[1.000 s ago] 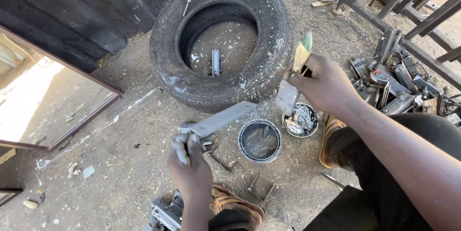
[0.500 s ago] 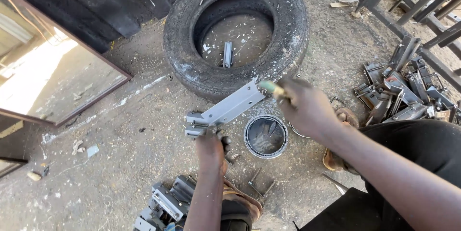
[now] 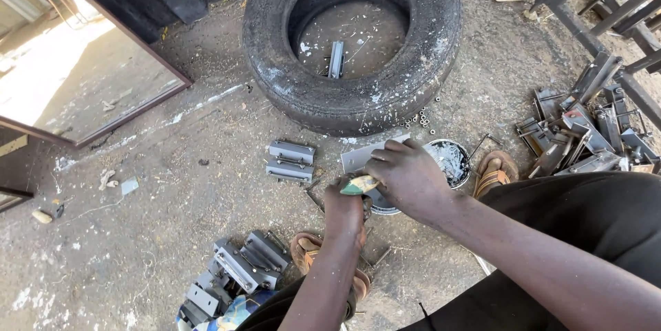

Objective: Painting metal components with a brush and assembling them with bolts.

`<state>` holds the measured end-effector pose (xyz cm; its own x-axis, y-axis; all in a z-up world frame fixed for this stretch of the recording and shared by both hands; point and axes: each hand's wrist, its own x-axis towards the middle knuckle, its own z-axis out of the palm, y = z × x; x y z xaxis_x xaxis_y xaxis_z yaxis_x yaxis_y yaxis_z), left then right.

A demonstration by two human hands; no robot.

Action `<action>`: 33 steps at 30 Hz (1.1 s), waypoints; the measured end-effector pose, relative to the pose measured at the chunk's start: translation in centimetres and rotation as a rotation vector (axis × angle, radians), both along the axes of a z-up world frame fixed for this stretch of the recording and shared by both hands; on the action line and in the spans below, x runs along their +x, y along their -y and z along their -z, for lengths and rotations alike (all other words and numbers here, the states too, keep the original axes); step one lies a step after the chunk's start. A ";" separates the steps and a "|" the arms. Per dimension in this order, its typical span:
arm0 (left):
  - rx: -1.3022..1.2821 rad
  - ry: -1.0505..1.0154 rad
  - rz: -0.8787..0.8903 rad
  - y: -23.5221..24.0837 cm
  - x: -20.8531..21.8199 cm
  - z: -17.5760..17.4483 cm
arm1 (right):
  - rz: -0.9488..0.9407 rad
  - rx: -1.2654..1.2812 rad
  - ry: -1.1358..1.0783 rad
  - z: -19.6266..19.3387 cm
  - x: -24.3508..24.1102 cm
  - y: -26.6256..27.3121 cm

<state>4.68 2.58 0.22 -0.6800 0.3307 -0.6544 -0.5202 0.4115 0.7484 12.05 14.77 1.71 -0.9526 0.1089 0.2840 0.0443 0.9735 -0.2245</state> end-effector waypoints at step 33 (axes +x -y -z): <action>-0.356 -0.853 0.755 1.2 -3.2 -0.6 | 0.027 -0.073 0.456 0.0 -0.7 -2.4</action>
<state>1.48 1.42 0.85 -0.6517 0.7254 -0.2217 0.5523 0.6541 0.5168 11.30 17.14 1.73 -0.9752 0.1392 -0.1724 0.1791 0.9531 -0.2438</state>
